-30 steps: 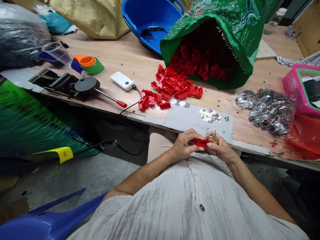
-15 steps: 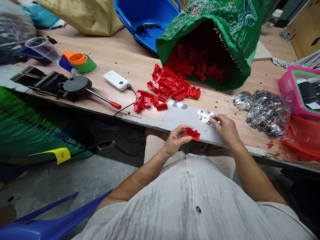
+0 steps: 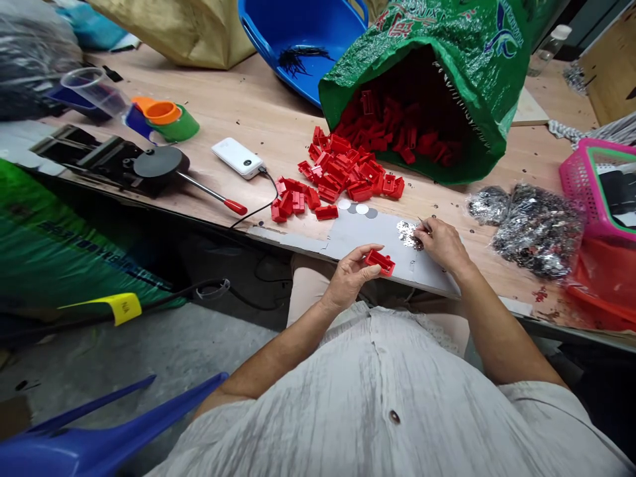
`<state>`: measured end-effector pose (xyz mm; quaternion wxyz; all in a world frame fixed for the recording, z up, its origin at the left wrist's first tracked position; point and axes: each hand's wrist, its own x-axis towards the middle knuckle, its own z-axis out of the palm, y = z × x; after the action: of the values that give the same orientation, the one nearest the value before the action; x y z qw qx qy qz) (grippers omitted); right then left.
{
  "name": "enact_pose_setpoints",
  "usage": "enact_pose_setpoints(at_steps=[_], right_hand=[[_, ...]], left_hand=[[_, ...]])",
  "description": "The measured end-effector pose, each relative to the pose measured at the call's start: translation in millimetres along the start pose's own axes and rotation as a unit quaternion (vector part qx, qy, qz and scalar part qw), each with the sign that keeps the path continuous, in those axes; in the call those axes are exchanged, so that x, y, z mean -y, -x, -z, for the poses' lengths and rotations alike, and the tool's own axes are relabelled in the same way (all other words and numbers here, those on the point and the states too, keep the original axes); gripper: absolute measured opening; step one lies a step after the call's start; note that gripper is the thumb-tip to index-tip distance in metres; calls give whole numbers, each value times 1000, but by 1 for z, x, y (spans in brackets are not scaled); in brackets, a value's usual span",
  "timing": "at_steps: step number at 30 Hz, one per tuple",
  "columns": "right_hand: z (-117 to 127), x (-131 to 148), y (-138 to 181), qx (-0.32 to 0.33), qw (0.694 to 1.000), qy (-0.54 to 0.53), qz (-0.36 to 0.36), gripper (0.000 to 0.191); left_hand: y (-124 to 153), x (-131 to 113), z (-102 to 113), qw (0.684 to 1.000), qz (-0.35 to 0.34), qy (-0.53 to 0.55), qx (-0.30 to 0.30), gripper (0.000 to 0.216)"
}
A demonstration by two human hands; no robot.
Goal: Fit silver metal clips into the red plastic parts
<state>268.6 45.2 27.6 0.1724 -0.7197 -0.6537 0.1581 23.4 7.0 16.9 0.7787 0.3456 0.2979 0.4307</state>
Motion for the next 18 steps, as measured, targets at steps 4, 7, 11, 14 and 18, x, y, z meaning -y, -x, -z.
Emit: enact_pose_setpoints(at_steps=[4,7,11,14,18], right_hand=[[1,-1,2,-10,1000,-14,-7,8],[-1,1,2,-8,1000,15,13,9],[-2,5,0,13,999,35,18,9],[0,5,1,15,1000,18,-4,7],[3,-1,6,-12,998,-61,-12,7]], left_hand=[[-1,0,-2,1000,6,9,-4,49],[-1,2,-4,1000,11,8,-4,50],[-1,2,-5,1000,5,0,-1,49],[0,1,-4,1000,0,1,-6,49],[0,-2,-4,1000,10,19,-15,50]])
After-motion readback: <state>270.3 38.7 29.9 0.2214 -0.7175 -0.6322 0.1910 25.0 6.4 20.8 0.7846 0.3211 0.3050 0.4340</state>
